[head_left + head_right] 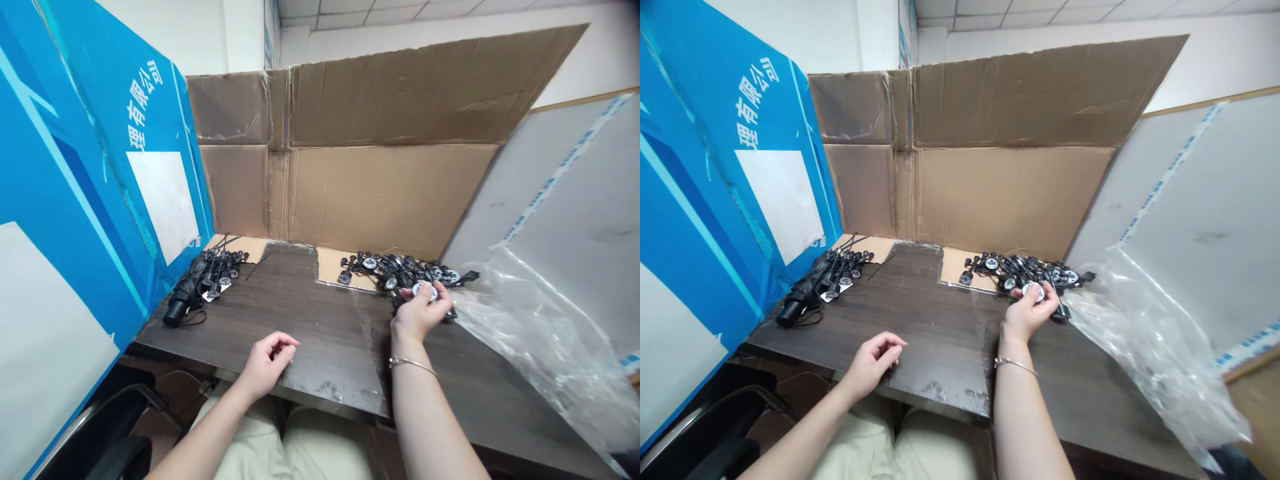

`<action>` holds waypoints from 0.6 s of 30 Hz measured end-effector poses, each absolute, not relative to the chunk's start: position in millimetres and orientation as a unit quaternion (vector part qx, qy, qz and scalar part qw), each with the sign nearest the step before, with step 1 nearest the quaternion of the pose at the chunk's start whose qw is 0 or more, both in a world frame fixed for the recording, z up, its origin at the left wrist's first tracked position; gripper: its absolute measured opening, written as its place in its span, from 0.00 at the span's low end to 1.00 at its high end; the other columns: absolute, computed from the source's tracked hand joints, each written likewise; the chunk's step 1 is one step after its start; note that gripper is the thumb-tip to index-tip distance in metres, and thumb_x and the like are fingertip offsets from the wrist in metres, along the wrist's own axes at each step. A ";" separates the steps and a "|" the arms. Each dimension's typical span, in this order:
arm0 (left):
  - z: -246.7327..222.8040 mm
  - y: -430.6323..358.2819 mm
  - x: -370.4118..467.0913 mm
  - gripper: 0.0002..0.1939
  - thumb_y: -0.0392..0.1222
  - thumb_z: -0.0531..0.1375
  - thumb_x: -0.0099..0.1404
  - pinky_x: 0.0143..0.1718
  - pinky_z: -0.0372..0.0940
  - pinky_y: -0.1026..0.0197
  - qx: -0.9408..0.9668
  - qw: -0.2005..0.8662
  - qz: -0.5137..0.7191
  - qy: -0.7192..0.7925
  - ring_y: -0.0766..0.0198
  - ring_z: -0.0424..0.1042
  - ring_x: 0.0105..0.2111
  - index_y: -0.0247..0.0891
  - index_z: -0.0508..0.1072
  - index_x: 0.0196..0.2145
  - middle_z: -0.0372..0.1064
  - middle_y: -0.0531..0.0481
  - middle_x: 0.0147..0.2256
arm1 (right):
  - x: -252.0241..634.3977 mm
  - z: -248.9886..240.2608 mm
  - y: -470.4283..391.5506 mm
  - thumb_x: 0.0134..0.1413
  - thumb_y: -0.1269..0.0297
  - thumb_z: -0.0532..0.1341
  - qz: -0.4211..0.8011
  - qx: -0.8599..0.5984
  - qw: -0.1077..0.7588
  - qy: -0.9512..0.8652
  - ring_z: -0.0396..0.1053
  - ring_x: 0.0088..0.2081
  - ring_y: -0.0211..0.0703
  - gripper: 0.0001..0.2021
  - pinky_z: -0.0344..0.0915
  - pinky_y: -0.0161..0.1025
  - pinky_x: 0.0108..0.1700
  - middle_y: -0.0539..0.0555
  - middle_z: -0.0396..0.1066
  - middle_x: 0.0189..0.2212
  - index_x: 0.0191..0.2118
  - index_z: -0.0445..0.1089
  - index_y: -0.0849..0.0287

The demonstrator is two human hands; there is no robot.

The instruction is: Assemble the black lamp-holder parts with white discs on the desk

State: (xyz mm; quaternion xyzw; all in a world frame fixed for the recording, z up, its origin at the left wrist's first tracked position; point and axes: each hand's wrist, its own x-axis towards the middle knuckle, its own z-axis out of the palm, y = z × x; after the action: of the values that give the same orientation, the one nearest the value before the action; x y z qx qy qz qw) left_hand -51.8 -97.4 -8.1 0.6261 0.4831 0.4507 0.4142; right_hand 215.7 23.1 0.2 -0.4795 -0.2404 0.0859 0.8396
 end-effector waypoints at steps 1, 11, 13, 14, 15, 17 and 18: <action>-8.0 -97.3 -51.9 0.09 0.42 0.56 0.55 0.25 0.57 0.67 0.626 0.414 0.450 0.484 0.68 0.62 0.22 0.34 0.71 0.30 0.63 0.53 0.20 | 215.9 0.6 23.3 0.49 0.48 0.52 0.089 -0.481 0.840 -0.234 0.60 0.22 0.31 0.19 0.63 0.35 0.28 0.49 0.59 0.32 0.40 0.54 0.58; -7.3 -97.6 -51.9 0.11 0.44 0.56 0.55 0.26 0.57 0.67 0.622 0.423 0.446 0.484 0.68 0.62 0.23 0.34 0.71 0.30 0.63 0.52 0.21 | 213.0 5.7 18.6 0.44 0.47 0.56 0.099 -0.487 0.841 -0.215 0.58 0.20 0.30 0.20 0.60 0.32 0.23 0.50 0.63 0.29 0.36 0.59 0.60; -6.1 -98.0 -51.6 0.11 0.45 0.56 0.55 0.25 0.56 0.67 0.621 0.424 0.445 0.487 0.68 0.61 0.22 0.35 0.71 0.30 0.62 0.53 0.20 | 211.6 6.8 17.7 0.42 0.45 0.57 0.103 -0.488 0.837 -0.224 0.58 0.20 0.30 0.22 0.60 0.32 0.23 0.51 0.64 0.29 0.35 0.61 0.61; -5.7 -98.1 -51.5 0.11 0.45 0.56 0.55 0.25 0.56 0.67 0.620 0.423 0.445 0.488 0.68 0.61 0.22 0.35 0.71 0.30 0.62 0.53 0.20 | 211.1 7.0 17.7 0.41 0.45 0.57 0.104 -0.490 0.836 -0.226 0.58 0.20 0.30 0.23 0.61 0.33 0.24 0.51 0.64 0.29 0.35 0.61 0.61; -5.4 -98.2 -51.4 0.11 0.45 0.56 0.55 0.25 0.56 0.67 0.620 0.423 0.445 0.488 0.68 0.61 0.22 0.35 0.71 0.30 0.62 0.53 0.20 | 210.7 7.1 18.0 0.40 0.44 0.57 0.107 -0.491 0.834 -0.227 0.59 0.21 0.31 0.23 0.61 0.33 0.24 0.52 0.65 0.30 0.35 0.61 0.61; -5.2 -98.3 -51.4 0.11 0.45 0.56 0.54 0.25 0.57 0.66 0.620 0.422 0.447 0.487 0.68 0.61 0.22 0.35 0.71 0.30 0.62 0.53 0.20 | 210.1 6.8 19.0 0.41 0.44 0.56 0.112 -0.495 0.832 -0.226 0.59 0.21 0.31 0.24 0.61 0.33 0.24 0.52 0.65 0.32 0.37 0.61 0.61; -5.3 -98.4 -51.3 0.11 0.45 0.56 0.54 0.25 0.57 0.66 0.620 0.422 0.448 0.486 0.68 0.61 0.23 0.35 0.71 0.30 0.63 0.53 0.20 | 209.9 6.7 19.7 0.42 0.44 0.55 0.116 -0.494 0.832 -0.225 0.59 0.21 0.31 0.23 0.61 0.33 0.24 0.53 0.65 0.33 0.37 0.61 0.60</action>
State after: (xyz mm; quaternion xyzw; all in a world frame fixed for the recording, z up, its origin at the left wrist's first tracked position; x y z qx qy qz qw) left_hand -51.3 -98.4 -5.3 0.6200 0.4863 0.4483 0.4221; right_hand 209.9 19.7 6.7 -0.4938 -0.2249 0.1158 0.8320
